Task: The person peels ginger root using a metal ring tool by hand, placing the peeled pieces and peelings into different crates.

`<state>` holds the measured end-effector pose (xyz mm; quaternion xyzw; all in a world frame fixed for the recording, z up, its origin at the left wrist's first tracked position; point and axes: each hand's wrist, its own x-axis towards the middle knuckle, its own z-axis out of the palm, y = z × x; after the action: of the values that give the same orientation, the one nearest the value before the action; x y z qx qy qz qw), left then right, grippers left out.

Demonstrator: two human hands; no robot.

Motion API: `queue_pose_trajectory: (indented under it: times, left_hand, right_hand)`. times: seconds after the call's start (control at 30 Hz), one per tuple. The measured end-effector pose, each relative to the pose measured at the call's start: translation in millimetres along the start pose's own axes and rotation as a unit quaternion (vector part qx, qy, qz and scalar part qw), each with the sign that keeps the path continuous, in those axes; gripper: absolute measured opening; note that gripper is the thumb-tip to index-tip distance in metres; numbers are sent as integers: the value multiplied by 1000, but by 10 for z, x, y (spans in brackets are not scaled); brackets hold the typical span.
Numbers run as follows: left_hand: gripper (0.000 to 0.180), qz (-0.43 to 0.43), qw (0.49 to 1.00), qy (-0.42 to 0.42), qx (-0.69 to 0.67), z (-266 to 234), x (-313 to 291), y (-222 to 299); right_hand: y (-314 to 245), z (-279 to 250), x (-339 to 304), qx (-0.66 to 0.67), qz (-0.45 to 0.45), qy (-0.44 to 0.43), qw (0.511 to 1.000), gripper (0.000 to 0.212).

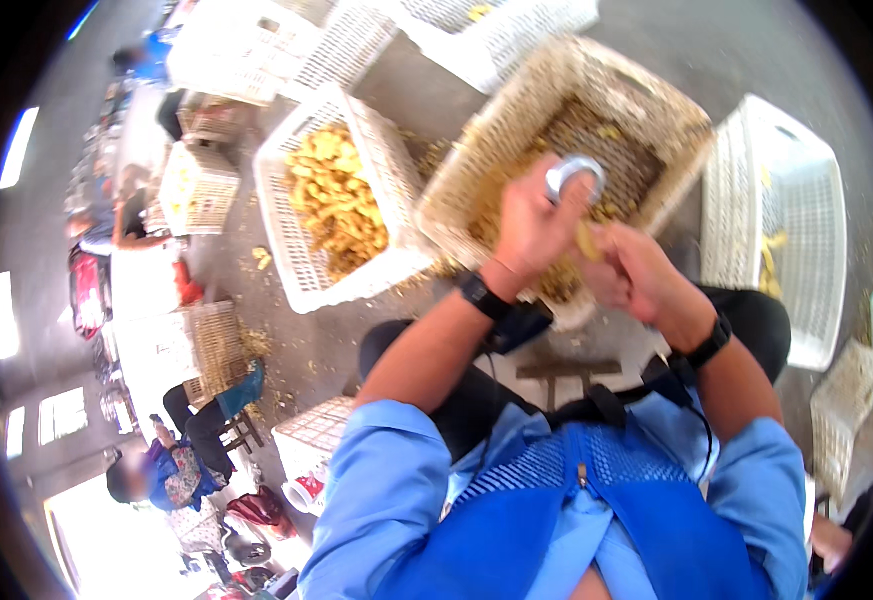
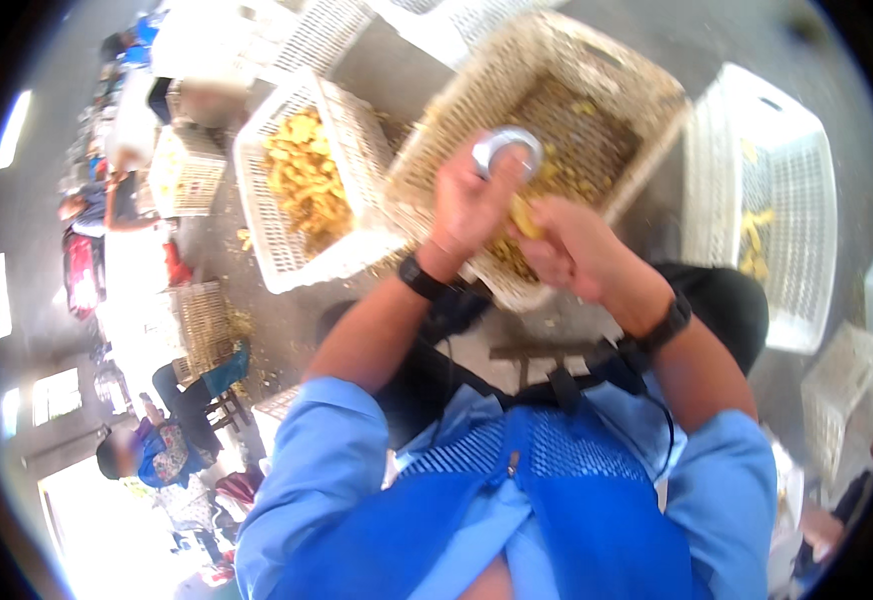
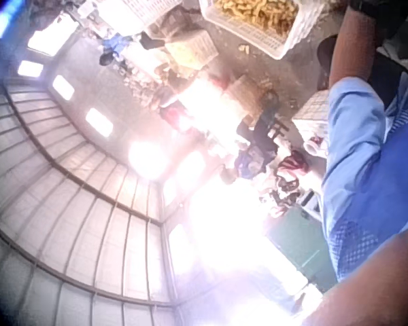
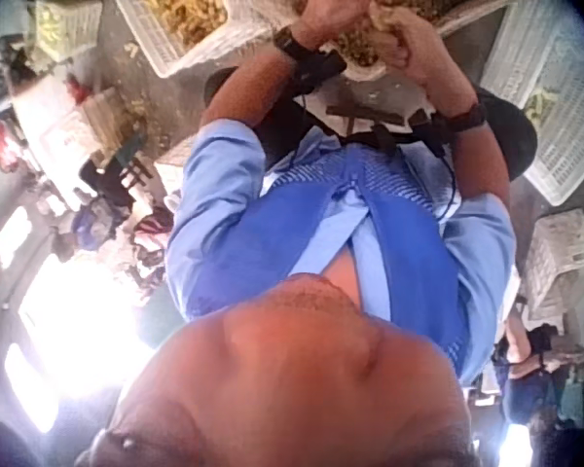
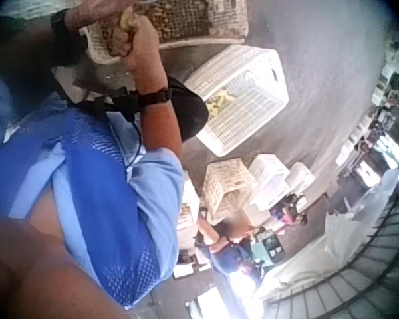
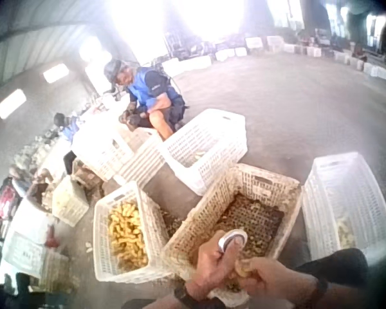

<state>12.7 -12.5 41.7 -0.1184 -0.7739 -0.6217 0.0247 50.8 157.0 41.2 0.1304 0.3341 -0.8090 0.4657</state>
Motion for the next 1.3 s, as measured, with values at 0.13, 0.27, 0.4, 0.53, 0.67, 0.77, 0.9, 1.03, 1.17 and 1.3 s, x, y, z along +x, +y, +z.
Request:
queue_pose_trajectory:
  times: [0.13, 0.27, 0.4, 0.53, 0.67, 0.77, 0.9, 1.03, 1.17, 1.3]
  left_hand:
    - [13, -50, 998, -7, 26, 11, 76, 68]
    - [22, -34, 998, 27, 50, -2, 86, 129]
    - [18, -17, 996, 31, 86, 45, 91, 102]
    - [22, -23, 997, 10, 67, 40, 83, 157]
    - [23, -18, 998, 2, 57, 6, 25, 165]
    - [22, 27, 991, 49, 122, -89, 78, 177]
    - [23, -9, 996, 88, 25, -202, 158, 127]
    - [22, 32, 996, 70, 56, -230, 35, 270]
    - [19, 77, 983, -28, 167, -56, -120, 267]
    - [23, 55, 978, -7, 203, -115, -31, 171]
  right_hand:
    - [-2, 104, -5, -10, -20, 35, 999, 21]
    - [25, 204, 9, -160, -100, 105, 976, 15]
    - [72, 224, -2, -191, -131, 110, 967, 13]
    - [89, 257, -19, -200, -167, 115, 959, 19]
    - [134, 248, -12, -210, -164, 103, 958, 21]
    - [110, 265, -13, -211, -180, 106, 955, 21]
    - [40, 145, -13, -234, -187, 143, 943, 23]
    - [77, -64, 151, -395, -334, 129, 846, 20]
    - [42, 72, 55, -365, -300, 163, 866, 23]
    - [29, 20, 108, -329, -235, 204, 892, 17]
